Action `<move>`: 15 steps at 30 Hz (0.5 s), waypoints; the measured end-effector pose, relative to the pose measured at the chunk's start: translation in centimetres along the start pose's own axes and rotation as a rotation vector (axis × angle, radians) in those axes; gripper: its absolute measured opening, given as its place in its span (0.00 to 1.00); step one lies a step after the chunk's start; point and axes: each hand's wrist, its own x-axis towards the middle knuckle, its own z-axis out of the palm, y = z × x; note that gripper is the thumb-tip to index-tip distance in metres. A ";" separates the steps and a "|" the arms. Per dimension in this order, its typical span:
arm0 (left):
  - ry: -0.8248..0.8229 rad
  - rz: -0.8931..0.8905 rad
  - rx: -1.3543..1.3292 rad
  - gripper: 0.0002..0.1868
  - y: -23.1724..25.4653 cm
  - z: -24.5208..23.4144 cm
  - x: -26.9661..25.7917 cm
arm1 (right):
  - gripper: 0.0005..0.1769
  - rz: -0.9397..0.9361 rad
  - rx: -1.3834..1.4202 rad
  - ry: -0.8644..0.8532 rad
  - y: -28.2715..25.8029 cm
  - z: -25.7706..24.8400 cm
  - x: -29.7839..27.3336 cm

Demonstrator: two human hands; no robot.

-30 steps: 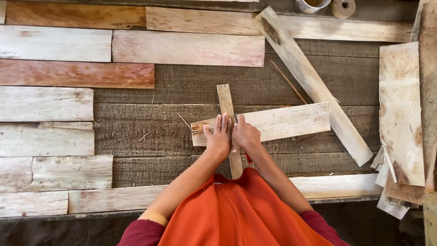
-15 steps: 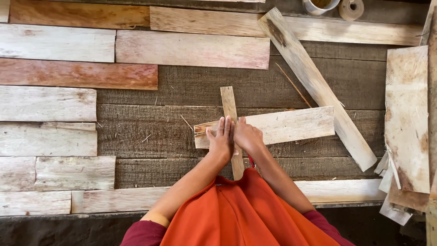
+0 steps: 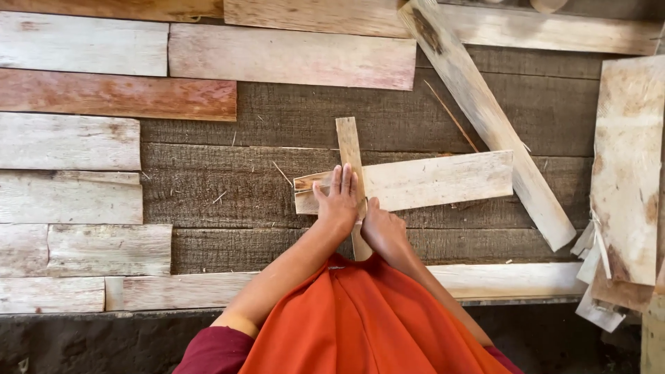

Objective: Cutting thin wood panels with a utility knife and arranging them on a wooden surface

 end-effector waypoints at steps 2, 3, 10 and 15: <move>-0.026 0.002 0.015 0.56 0.3 -2.0 -1.0 | 0.16 0.017 -0.098 -0.008 1.1 1.3 -0.1; -0.049 -0.005 0.026 0.61 0.4 -3.1 -1.4 | 0.15 0.028 -0.203 -0.019 1.7 1.9 -0.1; -0.049 -0.003 0.056 0.63 0.5 -3.1 -1.5 | 0.14 -0.009 -0.230 0.061 3.4 4.4 -1.1; -0.089 -0.004 0.036 0.62 0.6 -4.3 -1.9 | 0.13 -0.033 -0.185 0.043 4.0 4.7 -0.7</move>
